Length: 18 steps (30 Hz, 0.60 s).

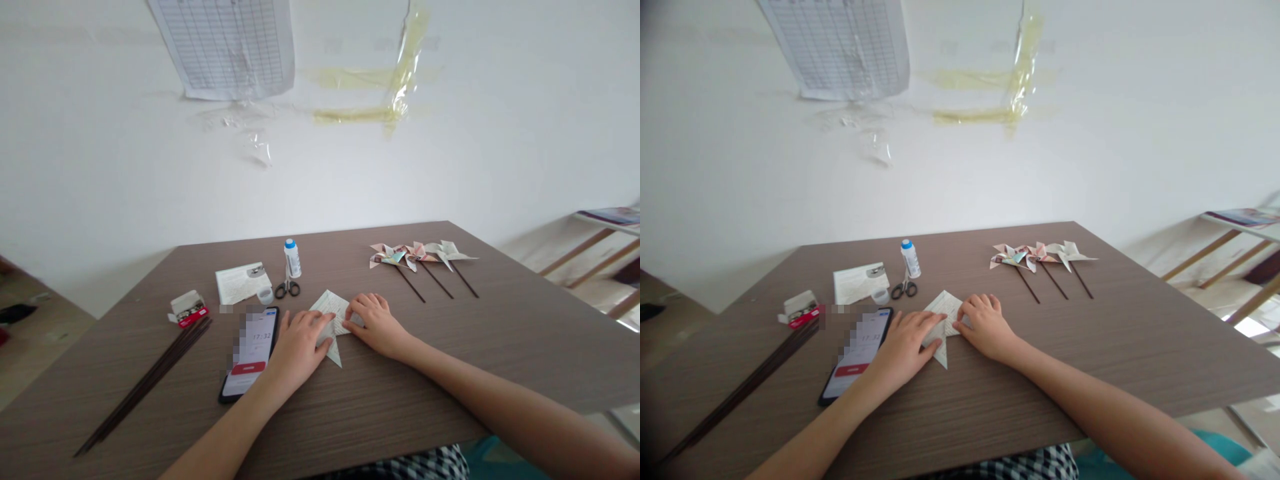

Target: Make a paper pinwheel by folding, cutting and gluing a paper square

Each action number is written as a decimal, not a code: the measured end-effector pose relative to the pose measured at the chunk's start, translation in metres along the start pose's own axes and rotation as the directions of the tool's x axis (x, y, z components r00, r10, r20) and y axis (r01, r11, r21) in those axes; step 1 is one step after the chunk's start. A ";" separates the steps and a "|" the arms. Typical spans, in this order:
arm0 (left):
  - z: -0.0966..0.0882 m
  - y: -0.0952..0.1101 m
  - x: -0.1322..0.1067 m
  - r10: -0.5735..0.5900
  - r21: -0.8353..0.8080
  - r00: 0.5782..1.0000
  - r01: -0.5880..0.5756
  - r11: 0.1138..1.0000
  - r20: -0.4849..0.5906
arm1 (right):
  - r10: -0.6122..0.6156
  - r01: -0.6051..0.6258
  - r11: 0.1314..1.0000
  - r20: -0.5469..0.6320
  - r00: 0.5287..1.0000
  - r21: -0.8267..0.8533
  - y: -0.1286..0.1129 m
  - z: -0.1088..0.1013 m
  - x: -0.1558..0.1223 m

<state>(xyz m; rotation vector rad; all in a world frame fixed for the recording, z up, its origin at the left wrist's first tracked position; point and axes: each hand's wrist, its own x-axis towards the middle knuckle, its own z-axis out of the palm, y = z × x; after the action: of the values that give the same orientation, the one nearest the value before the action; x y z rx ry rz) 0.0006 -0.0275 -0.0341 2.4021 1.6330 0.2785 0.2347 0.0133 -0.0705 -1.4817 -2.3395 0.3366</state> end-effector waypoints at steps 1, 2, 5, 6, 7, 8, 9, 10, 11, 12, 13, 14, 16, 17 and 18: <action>0.000 0.000 0.000 0.001 0.008 1.000 -0.001 1.000 0.002 | 0.003 -0.003 1.000 0.005 1.000 -0.001 -0.001 -0.001 0.000; 0.000 0.001 0.000 0.000 0.013 1.000 -0.001 1.000 0.003 | 0.006 -0.006 1.000 0.010 1.000 -0.002 -0.002 -0.001 0.000; -0.001 0.002 -0.001 -0.006 0.009 1.000 0.006 1.000 0.001 | 0.009 -0.009 1.000 0.015 1.000 -0.004 -0.004 -0.002 -0.001; -0.001 0.003 -0.001 -0.006 0.008 1.000 0.006 1.000 0.002 | 0.007 -0.007 1.000 0.012 1.000 -0.005 -0.004 -0.003 -0.001; -0.001 0.003 -0.001 -0.006 0.011 1.000 0.006 1.000 0.006 | 0.003 -0.003 1.000 0.009 1.000 -0.005 -0.005 -0.003 -0.001; -0.002 0.004 -0.002 -0.006 0.019 1.000 0.005 1.000 0.014 | 0.000 0.001 1.000 0.006 1.000 -0.006 -0.005 -0.003 -0.001; -0.002 0.004 -0.002 -0.006 0.031 1.000 0.006 0.999 0.024 | -0.002 0.003 1.000 0.004 1.000 -0.009 -0.005 -0.003 -0.001; -0.002 0.005 -0.002 -0.010 0.045 0.999 0.009 0.999 0.034 | -0.002 0.002 1.000 0.005 1.000 -0.013 -0.005 -0.003 -0.001; -0.003 0.005 -0.002 -0.016 0.057 0.999 0.014 0.998 0.043 | 0.000 0.000 1.000 0.008 1.000 -0.016 -0.006 -0.003 -0.001; -0.003 0.005 -0.002 -0.022 0.066 0.999 0.019 0.998 0.048 | 0.001 -0.001 1.000 0.010 1.000 -0.018 -0.006 -0.003 -0.001; -0.003 0.006 -0.002 -0.027 0.073 0.998 0.023 0.997 0.050 | 0.000 0.000 1.000 0.011 1.000 -0.017 -0.006 -0.004 -0.002; -0.004 0.006 -0.002 -0.029 0.077 0.998 0.025 0.997 0.049 | -0.005 0.006 1.000 0.011 1.000 -0.011 -0.005 -0.005 -0.002; -0.004 0.006 -0.002 -0.030 0.082 0.998 0.026 0.996 0.052 | -0.028 0.028 1.000 0.013 1.000 0.009 -0.004 -0.006 -0.002; -0.004 0.006 -0.002 -0.028 0.084 0.998 0.024 0.996 0.054 | -0.043 0.043 0.999 0.016 0.999 0.019 -0.003 -0.007 -0.002; -0.004 0.006 -0.002 -0.026 0.083 0.998 0.021 0.996 0.056 | -0.057 0.057 0.998 0.022 0.998 0.029 -0.002 -0.007 -0.002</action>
<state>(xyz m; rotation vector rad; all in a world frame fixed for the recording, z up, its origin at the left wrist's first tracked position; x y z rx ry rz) 0.0043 -0.0314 -0.0286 2.4244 1.6774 0.1397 0.2368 0.0103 -0.0632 -1.4024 -2.3797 0.3712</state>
